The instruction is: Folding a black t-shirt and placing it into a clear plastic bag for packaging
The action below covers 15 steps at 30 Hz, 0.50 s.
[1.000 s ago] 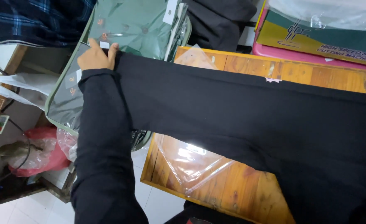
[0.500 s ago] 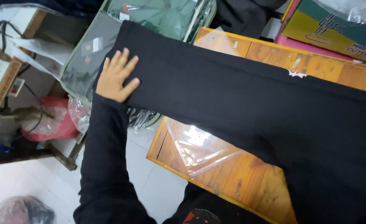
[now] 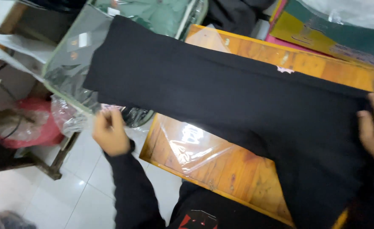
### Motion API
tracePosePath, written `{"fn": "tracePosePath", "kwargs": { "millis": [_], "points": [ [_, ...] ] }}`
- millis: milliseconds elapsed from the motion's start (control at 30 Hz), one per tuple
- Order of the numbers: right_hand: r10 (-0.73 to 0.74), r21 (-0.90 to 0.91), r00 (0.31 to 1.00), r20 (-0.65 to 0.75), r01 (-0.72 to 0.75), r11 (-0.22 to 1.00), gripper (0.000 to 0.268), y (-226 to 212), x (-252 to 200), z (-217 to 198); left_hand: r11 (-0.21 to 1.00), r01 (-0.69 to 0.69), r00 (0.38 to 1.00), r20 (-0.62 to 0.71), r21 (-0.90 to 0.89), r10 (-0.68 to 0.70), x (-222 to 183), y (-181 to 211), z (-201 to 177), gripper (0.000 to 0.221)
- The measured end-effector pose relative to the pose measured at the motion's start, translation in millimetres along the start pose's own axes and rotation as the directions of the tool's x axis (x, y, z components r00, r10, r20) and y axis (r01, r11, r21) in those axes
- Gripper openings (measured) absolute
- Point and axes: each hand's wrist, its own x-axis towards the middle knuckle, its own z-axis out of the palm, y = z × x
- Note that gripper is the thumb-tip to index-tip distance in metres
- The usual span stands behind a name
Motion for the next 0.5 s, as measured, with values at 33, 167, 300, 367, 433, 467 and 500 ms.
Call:
{"fn": "tracePosePath", "kwargs": {
  "millis": [33,167,300,367,433,467,500],
  "points": [
    [0.014,-0.015,1.0,0.004,-0.014,1.0,0.046,-46,13,-15,1.0,0.002,1.0,0.016,-0.012,-0.002,-28,18,3,0.031],
    [0.03,-0.067,0.981,0.19,-0.017,0.998,0.035,-178,-14,-67,0.98,-0.116,0.91,0.379,-0.159,0.169,-98,104,16,0.012],
    [0.229,-0.145,0.936,0.268,-0.196,0.97,0.073,-213,-89,-52,0.729,-0.344,0.559,0.495,-0.592,0.666,-122,153,31,0.03],
    [0.324,-0.261,0.921,0.216,-0.265,0.928,0.08,-220,-117,-45,0.683,-0.385,0.524,0.462,-0.621,0.715,-139,169,44,0.03],
    [0.395,-0.375,0.907,0.144,-0.32,0.87,0.088,-228,-134,-40,0.629,-0.432,0.497,0.411,-0.647,0.764,-150,189,59,0.032],
    [0.421,-0.395,0.905,0.056,-0.367,0.842,0.094,-233,-138,-41,0.579,-0.508,0.44,0.386,-0.638,0.811,-153,199,65,0.035],
    [0.441,-0.409,0.897,-0.033,-0.414,0.813,0.1,-238,-142,-41,0.523,-0.58,0.379,0.361,-0.625,0.852,-157,210,71,0.039]
  ]
}}
